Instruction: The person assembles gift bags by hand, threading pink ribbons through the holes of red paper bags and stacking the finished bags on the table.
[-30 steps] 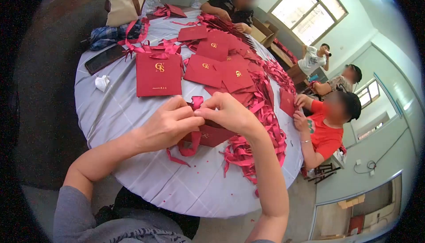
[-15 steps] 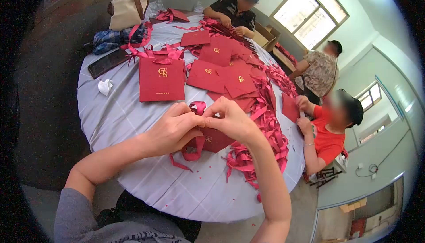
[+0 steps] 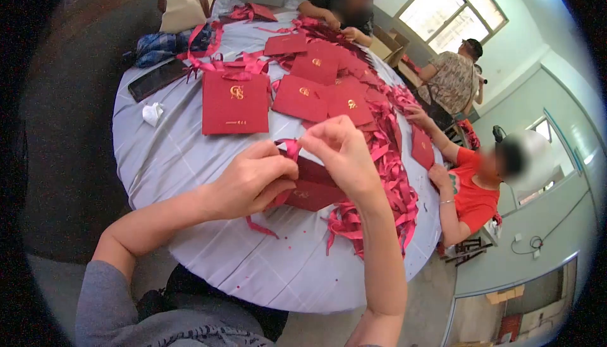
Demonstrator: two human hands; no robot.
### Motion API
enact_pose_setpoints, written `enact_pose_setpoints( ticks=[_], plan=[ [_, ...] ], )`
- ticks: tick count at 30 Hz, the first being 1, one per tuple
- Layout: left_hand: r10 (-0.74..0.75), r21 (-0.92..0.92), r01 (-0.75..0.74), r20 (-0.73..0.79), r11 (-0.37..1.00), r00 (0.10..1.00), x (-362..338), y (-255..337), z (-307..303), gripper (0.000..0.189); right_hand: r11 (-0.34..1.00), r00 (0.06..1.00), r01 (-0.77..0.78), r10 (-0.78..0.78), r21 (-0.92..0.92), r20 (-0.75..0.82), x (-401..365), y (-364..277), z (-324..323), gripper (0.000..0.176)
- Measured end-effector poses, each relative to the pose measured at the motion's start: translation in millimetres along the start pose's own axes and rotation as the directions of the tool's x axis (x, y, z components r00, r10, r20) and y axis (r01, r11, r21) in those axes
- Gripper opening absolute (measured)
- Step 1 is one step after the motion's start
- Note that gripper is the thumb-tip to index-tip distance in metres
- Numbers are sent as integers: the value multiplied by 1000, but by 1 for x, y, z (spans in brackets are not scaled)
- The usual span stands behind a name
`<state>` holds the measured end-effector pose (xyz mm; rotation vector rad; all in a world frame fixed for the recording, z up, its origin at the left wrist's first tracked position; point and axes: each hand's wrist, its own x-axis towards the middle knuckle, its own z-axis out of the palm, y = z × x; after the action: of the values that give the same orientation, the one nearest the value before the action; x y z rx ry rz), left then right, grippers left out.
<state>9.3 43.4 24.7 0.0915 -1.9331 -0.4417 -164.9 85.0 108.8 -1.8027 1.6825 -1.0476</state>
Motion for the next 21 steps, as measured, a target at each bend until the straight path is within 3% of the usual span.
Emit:
enact_pose_setpoints(
  ticks=[2,6,9,12,16,18,21],
  plan=[
    [-9,11,9,-45,1000,999,1,-2,2,26,997,996,74,-75,-17,-43,3,1,4,15],
    [65,56,-68,57,996,996,0,-5,-1,23,983,988,113,-95,145,-125,16,-9,7,16],
    [53,47,-57,76,997,996,2,-4,-3,24,954,971,113,-46,278,-234,27,-9,8,16],
    [35,49,-39,85,998,996,3,-5,-5,25,957,956,121,-41,263,-291,35,-2,10,17],
    [24,37,-27,84,999,996,1,-8,-4,26,958,857,262,-287,-118,-428,22,4,10,17],
    [22,49,-26,70,998,997,1,-10,-6,26,889,750,289,-441,-355,-493,-1,-2,10,14],
    [18,69,-20,31,997,999,0,-16,-7,24,928,776,230,-356,-291,-521,-42,-5,29,6]
  ],
)
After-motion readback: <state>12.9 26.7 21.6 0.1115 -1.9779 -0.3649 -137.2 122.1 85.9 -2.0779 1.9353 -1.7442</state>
